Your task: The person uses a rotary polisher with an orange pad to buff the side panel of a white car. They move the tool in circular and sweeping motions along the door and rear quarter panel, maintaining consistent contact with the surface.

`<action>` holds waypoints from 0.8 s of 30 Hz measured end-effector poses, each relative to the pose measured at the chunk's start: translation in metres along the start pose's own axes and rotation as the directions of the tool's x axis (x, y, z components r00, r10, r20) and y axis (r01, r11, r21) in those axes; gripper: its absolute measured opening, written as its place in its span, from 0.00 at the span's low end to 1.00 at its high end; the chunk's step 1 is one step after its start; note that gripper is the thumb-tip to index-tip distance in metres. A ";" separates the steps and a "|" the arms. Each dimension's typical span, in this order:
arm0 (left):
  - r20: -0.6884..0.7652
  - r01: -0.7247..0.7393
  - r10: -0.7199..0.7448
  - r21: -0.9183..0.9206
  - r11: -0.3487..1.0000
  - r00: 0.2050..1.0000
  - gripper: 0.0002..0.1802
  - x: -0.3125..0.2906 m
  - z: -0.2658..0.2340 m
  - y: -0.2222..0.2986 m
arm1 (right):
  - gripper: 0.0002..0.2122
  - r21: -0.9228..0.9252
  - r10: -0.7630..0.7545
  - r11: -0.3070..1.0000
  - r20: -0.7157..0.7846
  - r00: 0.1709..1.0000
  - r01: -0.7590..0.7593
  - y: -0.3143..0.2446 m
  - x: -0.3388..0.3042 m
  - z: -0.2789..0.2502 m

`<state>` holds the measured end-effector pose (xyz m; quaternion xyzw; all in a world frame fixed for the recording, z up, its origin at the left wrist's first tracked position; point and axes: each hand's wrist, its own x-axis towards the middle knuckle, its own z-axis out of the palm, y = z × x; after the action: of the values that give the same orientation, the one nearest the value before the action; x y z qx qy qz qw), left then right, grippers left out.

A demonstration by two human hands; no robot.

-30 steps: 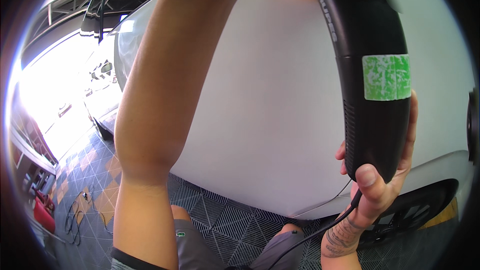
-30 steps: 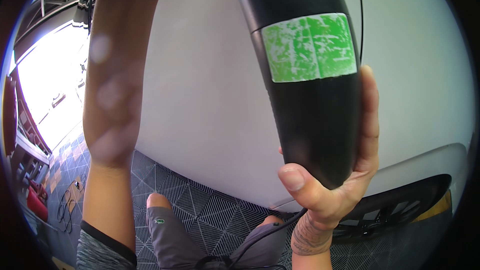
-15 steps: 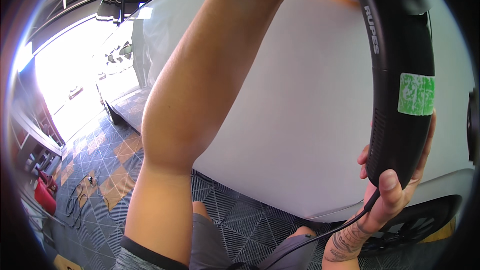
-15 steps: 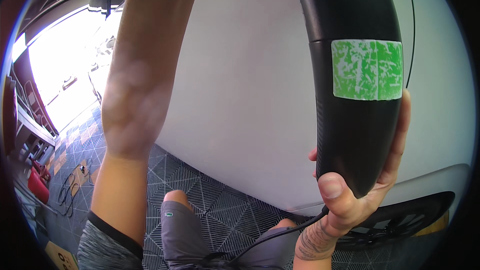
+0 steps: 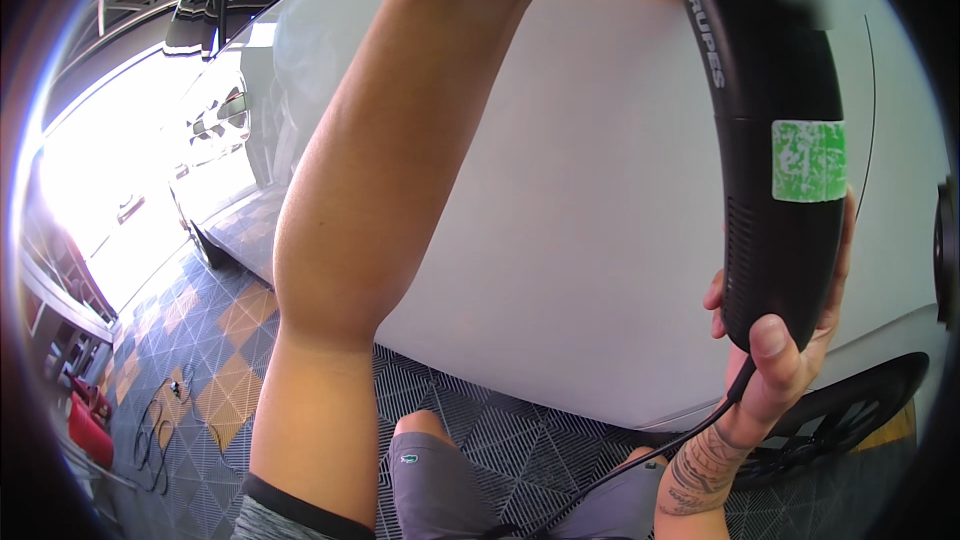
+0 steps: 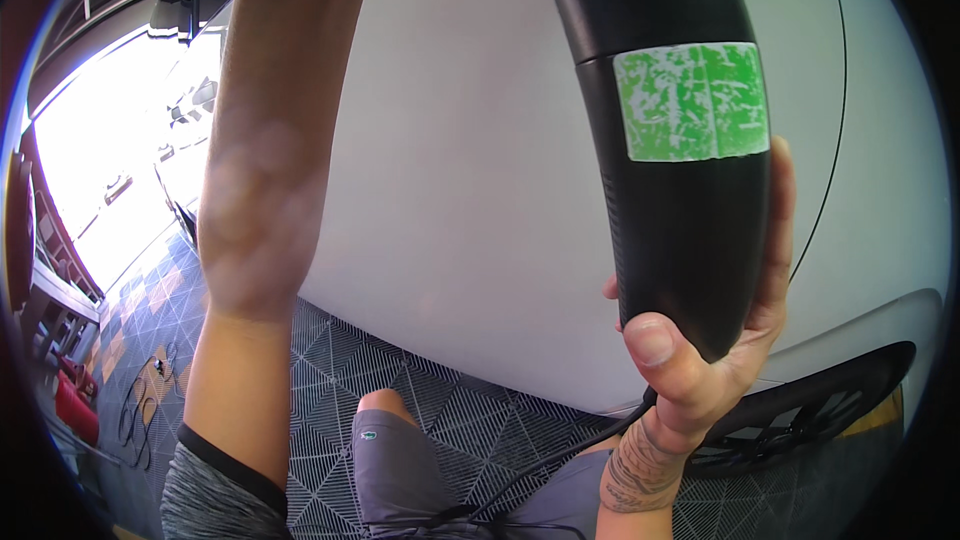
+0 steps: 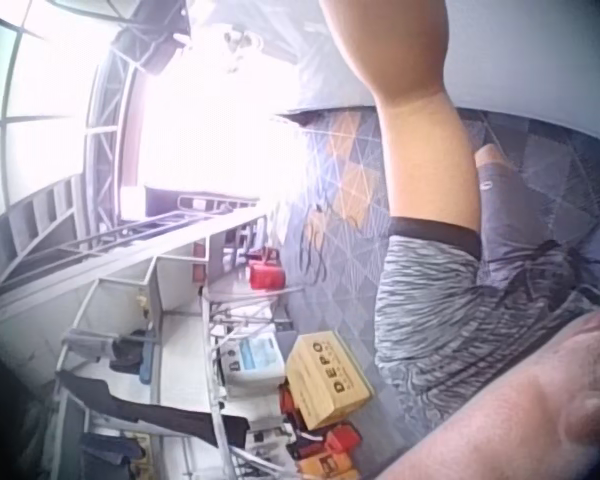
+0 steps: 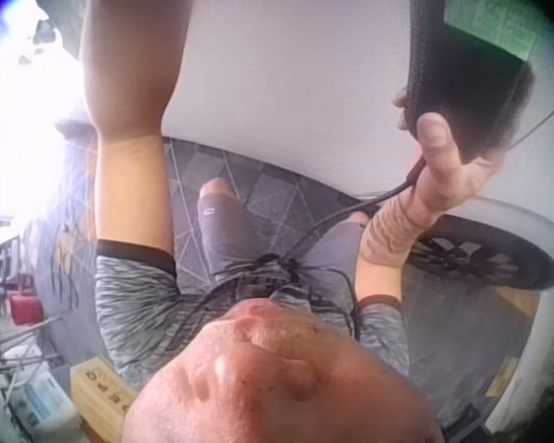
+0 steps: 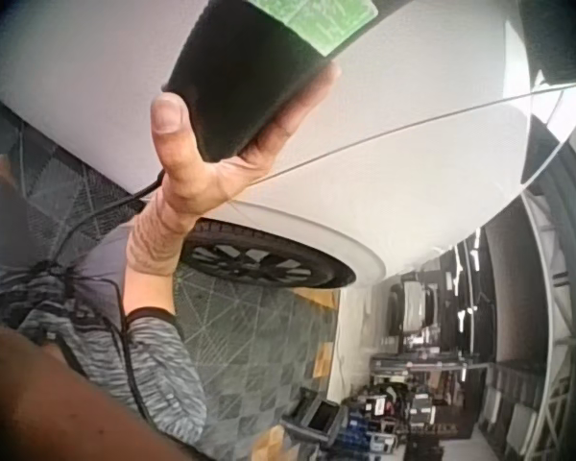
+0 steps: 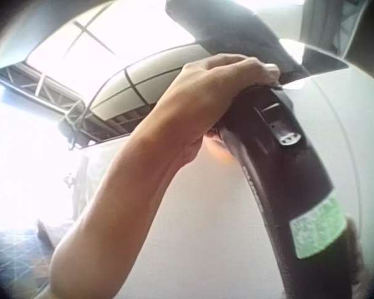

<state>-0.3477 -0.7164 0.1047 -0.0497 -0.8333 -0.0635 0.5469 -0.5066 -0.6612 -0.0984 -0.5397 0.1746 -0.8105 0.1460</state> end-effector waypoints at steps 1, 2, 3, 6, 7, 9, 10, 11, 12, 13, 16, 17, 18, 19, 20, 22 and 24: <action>-0.012 0.001 -0.001 -0.014 1.000 1.000 0.21 0.000 -0.002 0.007 | 0.52 0.004 0.005 1.000 0.005 1.000 -0.005 -0.008 -0.003 0.000; -0.005 0.012 -0.012 0.005 1.000 1.000 0.21 0.004 -0.007 0.018 | 0.51 0.031 0.012 0.999 0.023 1.000 -0.013 -0.016 -0.004 0.006; -0.007 0.024 -0.024 0.015 1.000 1.000 0.21 0.007 -0.011 0.029 | 0.51 0.058 0.020 0.998 0.040 0.999 -0.022 -0.023 -0.006 0.011; -0.072 0.130 -0.127 0.034 0.991 0.989 0.20 0.007 -0.017 0.056 | 0.50 0.035 0.014 0.999 0.030 0.999 -0.015 -0.041 -0.014 0.024; -0.079 0.130 -0.128 0.019 0.991 0.989 0.20 0.004 -0.021 0.059 | 0.50 0.017 0.012 1.000 0.033 0.999 -0.012 -0.046 -0.016 0.025; -0.053 0.090 -0.089 0.021 0.996 0.995 0.20 -0.001 -0.034 0.072 | 0.49 0.033 0.016 0.999 0.036 0.999 -0.018 -0.057 -0.026 0.036; -0.023 0.072 -0.071 0.049 0.996 0.997 0.20 0.002 -0.043 0.082 | 0.49 0.066 0.021 0.998 0.039 0.999 -0.023 -0.065 -0.034 0.046; -0.010 0.042 -0.042 0.025 0.999 0.999 0.20 -0.001 -0.045 0.079 | 0.49 0.048 0.020 0.999 0.039 0.999 -0.022 -0.067 -0.037 0.045; -0.005 0.034 -0.034 0.016 0.999 0.999 0.20 0.000 -0.046 0.077 | 0.49 0.031 0.020 0.999 0.040 0.999 -0.022 -0.069 -0.040 0.044; -0.007 0.007 -0.007 -0.010 1.000 1.000 0.20 -0.002 -0.050 0.075 | 0.49 0.018 0.015 1.000 0.040 0.999 -0.015 -0.069 -0.043 0.044; -0.008 -0.084 0.084 -0.063 0.994 0.996 0.21 -0.016 -0.057 0.085 | 0.48 0.021 0.003 1.000 0.037 0.999 -0.004 -0.080 -0.055 0.056; -0.010 -0.104 0.104 -0.073 0.992 0.995 0.21 -0.021 -0.062 0.090 | 0.48 0.023 0.006 1.000 0.039 0.999 -0.007 -0.083 -0.059 0.062; -0.011 -0.103 0.103 -0.067 0.992 0.995 0.21 -0.023 -0.068 0.094 | 0.48 0.022 0.007 1.000 0.041 0.999 -0.008 -0.086 -0.062 0.067; -0.026 -0.082 0.081 -0.041 0.996 0.996 0.21 -0.025 -0.072 0.097 | 0.48 0.020 0.012 1.000 0.066 0.998 -0.014 -0.088 -0.065 0.071; -0.035 -0.061 0.060 -0.021 0.998 0.998 0.22 -0.027 -0.072 0.101 | 0.47 0.017 0.021 1.000 0.083 0.996 -0.022 -0.090 -0.066 0.070; -0.057 -0.038 0.040 0.027 0.999 0.998 0.22 -0.028 -0.076 0.109 | 0.48 0.000 0.012 1.000 0.093 0.996 -0.012 -0.092 -0.064 0.071; -0.006 -0.042 0.043 0.061 0.997 0.999 0.22 -0.027 -0.078 0.103 | 0.49 0.013 0.047 0.999 0.040 0.998 -0.048 -0.084 -0.067 0.076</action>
<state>-0.2511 -0.6279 0.1158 -0.0504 -0.8315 -0.0264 0.5527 -0.4151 -0.5670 -0.0898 -0.5503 0.1787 -0.7972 0.1726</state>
